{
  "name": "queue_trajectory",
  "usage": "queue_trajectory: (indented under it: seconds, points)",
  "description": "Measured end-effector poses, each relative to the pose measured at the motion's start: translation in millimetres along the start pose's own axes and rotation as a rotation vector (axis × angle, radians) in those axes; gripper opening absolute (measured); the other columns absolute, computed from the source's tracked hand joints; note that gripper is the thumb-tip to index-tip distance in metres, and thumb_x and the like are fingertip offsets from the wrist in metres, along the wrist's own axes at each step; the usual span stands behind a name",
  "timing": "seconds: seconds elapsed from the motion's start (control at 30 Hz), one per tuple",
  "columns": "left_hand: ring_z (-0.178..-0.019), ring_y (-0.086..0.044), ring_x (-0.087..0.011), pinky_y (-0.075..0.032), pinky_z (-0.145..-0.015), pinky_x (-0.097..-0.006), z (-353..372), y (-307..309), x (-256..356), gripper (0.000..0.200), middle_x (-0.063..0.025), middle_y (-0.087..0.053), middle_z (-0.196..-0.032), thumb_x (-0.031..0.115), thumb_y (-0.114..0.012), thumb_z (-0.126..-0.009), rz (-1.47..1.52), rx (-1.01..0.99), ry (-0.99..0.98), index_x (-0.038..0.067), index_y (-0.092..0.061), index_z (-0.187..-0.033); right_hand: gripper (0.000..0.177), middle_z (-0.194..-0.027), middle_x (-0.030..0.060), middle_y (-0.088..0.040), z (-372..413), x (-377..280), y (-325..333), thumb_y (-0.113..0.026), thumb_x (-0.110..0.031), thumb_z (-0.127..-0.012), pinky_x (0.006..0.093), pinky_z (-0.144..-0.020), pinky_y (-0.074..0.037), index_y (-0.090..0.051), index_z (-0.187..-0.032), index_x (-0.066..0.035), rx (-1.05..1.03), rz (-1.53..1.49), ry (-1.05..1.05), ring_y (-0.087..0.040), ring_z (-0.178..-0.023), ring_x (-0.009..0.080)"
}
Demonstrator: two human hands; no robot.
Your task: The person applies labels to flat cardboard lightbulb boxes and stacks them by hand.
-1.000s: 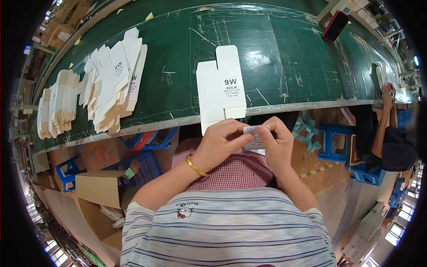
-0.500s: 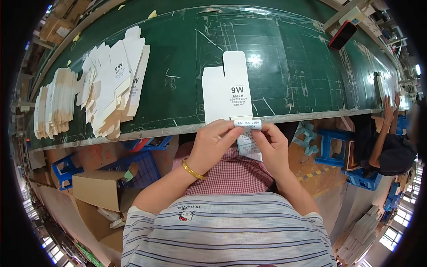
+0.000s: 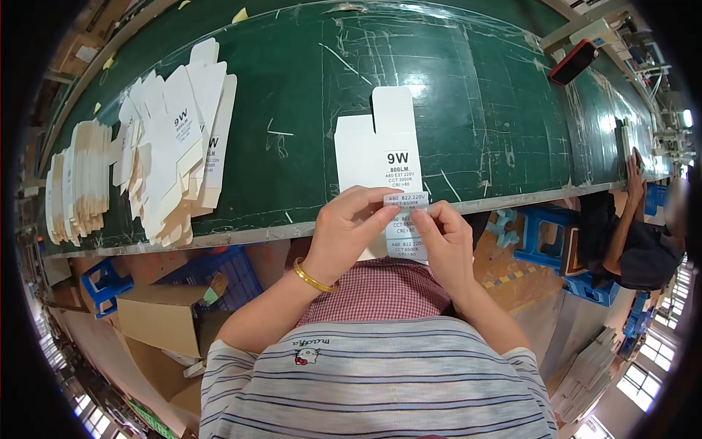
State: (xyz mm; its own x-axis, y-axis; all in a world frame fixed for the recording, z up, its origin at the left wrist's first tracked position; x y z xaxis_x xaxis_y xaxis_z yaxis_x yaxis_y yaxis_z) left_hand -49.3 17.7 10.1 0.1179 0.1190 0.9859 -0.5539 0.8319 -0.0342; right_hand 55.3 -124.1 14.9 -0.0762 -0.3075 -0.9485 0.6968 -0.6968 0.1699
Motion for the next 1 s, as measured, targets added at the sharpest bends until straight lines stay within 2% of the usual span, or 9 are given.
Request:
queue_trajectory:
  seconds: [0.13,0.23,0.33,0.37,0.47,0.57,1.0]
  points:
    - [-0.084,-0.063,-0.0099,-0.052,-0.075,-0.0228,-6,3,-5,0.028,-0.0058,-0.066,-0.098,0.002,-0.068,-0.087,-0.075,-0.01,-0.063,0.002,-0.069,-0.115,0.021,-0.076,-0.0004,-0.06,-2,11,-1,-0.062,-0.019,-0.096,0.0217,-0.061,-0.042,-0.062,-0.089,0.001,-0.054,-0.028,-0.061,-0.049,-0.069,0.0035]
    - [-0.078,-0.061,-0.0083,-0.051,-0.071,-0.0219,-7,5,4,0.033,-0.0048,-0.067,-0.093,0.001,-0.068,-0.086,-0.204,-0.029,0.022,0.002,-0.067,-0.119,0.022,-0.077,-0.0002,-0.06,-1,11,-1,-0.06,-0.02,-0.097,0.022,-0.061,-0.042,-0.063,-0.091,0.001,-0.065,-0.019,-0.101,-0.049,-0.07,0.0036]
    - [-0.073,-0.058,-0.0065,-0.049,-0.068,-0.0204,-9,12,7,0.038,-0.005,-0.068,-0.089,0.001,-0.068,-0.084,-0.244,0.032,-0.008,0.002,-0.065,-0.122,0.023,-0.079,-0.0002,-0.061,-6,9,6,-0.059,-0.02,-0.098,0.022,-0.062,-0.043,-0.064,-0.093,0.002,-0.109,-0.048,-0.213,-0.05,-0.071,0.0036]
    - [-0.074,-0.061,-0.0119,-0.05,-0.067,-0.0245,-9,16,8,0.034,-0.007,-0.068,-0.088,0.001,-0.067,-0.084,-0.322,0.04,-0.065,0.002,-0.067,-0.118,0.023,-0.08,-0.0004,-0.062,-9,9,6,-0.059,-0.02,-0.098,0.0215,-0.062,-0.044,-0.064,-0.094,0.002,-0.107,-0.084,-0.258,-0.051,-0.072,0.0034]
    - [-0.076,-0.061,-0.0198,-0.05,-0.068,-0.0306,-14,27,-6,0.031,-0.0079,-0.066,-0.087,0.001,-0.068,-0.082,-0.663,0.036,-0.484,0.003,-0.069,-0.113,0.023,-0.081,-0.0005,-0.063,-19,11,6,-0.06,-0.02,-0.098,0.0206,-0.062,-0.045,-0.065,-0.095,0.002,-0.101,-0.172,-0.371,-0.052,-0.071,0.0031]
    - [-0.078,-0.059,-0.0249,-0.049,-0.069,-0.0346,-13,24,-10,0.029,-0.0077,-0.064,-0.087,0.001,-0.068,-0.08,-0.749,-0.012,-0.557,0.004,-0.07,-0.108,0.025,-0.078,0.0003,-0.062,-28,15,4,-0.06,-0.02,-0.098,0.0211,-0.058,-0.043,-0.064,-0.091,0.003,-0.096,-0.194,-0.437,-0.051,-0.067,0.0032]
    - [-0.075,-0.052,-0.0204,-0.045,-0.068,-0.033,-18,19,-7,0.037,-0.0045,-0.056,-0.084,0.001,-0.069,-0.077,-0.83,-0.049,-0.518,0.006,-0.07,-0.114,0.027,-0.076,0.0018,-0.063,-37,10,1,-0.061,-0.021,-0.097,0.0217,-0.055,-0.043,-0.065,-0.088,0.004,-0.059,-0.177,-0.527,-0.053,-0.063,0.0044]
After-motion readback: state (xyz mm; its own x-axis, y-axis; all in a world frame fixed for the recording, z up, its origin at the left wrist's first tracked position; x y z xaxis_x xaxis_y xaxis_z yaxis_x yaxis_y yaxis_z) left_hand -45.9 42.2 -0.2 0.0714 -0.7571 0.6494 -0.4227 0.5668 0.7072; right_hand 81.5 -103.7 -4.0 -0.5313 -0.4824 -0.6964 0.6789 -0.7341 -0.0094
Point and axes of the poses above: each hand's wrist, its own z-axis away from the middle knuckle, its own y-axis out of the back of the hand, x = y × z, the point moved 2 cm from there along -z, towards the middle knuckle
